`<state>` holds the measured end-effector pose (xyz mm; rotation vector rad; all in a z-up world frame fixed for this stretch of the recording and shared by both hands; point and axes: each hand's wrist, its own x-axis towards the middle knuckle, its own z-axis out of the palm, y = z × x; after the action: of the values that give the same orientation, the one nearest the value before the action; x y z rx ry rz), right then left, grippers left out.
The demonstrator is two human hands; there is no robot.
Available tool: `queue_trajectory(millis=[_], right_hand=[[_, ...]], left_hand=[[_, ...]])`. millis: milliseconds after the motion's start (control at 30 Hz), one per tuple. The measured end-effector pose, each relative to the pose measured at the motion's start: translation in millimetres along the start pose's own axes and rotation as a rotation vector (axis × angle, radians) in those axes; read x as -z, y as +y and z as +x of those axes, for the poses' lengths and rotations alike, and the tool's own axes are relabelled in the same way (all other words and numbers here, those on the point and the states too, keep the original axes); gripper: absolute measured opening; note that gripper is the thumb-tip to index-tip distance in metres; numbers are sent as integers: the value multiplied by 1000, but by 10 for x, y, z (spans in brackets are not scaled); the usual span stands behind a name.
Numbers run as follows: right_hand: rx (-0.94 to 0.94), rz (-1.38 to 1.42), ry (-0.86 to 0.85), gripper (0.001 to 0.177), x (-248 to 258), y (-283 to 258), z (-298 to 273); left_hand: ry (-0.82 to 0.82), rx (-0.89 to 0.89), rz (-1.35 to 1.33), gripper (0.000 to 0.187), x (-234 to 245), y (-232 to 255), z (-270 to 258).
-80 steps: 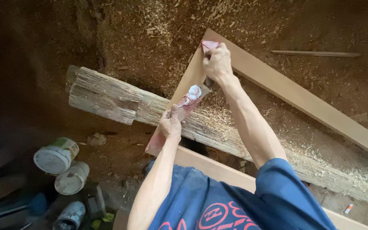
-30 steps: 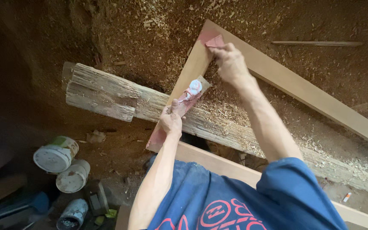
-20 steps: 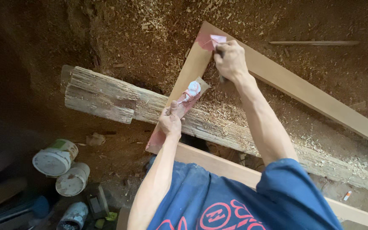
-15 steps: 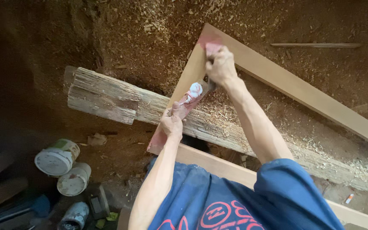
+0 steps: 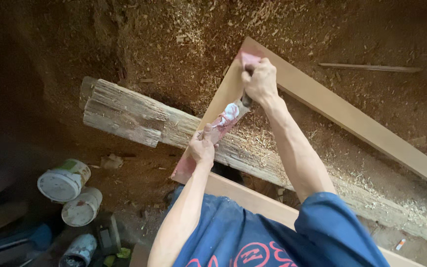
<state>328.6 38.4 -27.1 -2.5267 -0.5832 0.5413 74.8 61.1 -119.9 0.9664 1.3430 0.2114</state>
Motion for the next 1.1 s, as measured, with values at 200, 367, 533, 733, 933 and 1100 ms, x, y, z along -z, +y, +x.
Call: queue_trajectory(millis=[200, 367, 533, 733, 933, 1100], right_hand=[[-58, 82, -100, 27, -92, 4, 25], [105, -41, 18, 21, -18, -9, 36], [-367, 151, -348, 32, 213, -147, -102], [315, -424, -32, 36, 558, 341, 198], [403, -432, -176, 27, 452, 266, 399], [280, -511, -292, 36, 401, 283, 313]], left_hand=[[0, -104, 28, 68, 10, -76, 17], [17, -46, 46, 69, 7, 1, -21], [42, -2, 154, 68, 21, 81, -46], [-2, -43, -10, 67, 12, -69, 28], [2, -50, -14, 67, 18, -102, 56], [57, 6, 36, 67, 6, -55, 37]])
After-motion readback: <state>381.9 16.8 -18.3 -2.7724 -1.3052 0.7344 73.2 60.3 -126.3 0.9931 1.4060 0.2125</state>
